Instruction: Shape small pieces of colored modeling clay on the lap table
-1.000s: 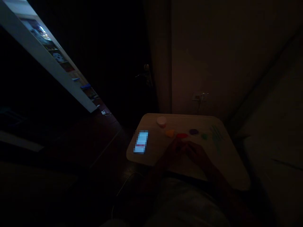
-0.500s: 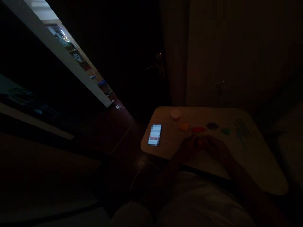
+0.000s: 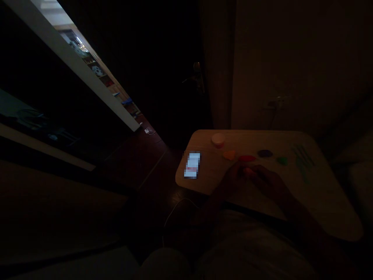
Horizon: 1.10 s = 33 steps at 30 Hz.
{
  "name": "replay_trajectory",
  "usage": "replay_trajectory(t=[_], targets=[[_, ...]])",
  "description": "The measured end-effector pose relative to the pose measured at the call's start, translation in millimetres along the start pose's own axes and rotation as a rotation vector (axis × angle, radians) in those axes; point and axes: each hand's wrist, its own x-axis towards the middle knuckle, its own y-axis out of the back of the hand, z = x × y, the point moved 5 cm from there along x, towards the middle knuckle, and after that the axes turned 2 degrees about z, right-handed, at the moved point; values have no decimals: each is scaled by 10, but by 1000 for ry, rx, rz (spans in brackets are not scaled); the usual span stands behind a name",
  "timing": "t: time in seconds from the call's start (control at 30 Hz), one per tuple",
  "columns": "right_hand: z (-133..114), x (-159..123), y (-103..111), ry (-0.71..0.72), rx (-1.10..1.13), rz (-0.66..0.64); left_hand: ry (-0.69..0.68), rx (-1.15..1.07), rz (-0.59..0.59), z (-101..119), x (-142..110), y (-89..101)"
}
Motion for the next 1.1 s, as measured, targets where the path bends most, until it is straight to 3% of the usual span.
replay_trajectory(t=[0.2,0.5,0.87,1.1], targets=[[-51,-9,32,-37,22,16,13,-41,0,35,-1,7],[-26,-5,-34,93,16,-87,29,254,-63,144,-31,10],[43,17,-39,83,-19,-30,-24,345,-89,207,-21,-18],[-28,1,-62,122,-28,-94,-30,286,-101,196,-15,5]])
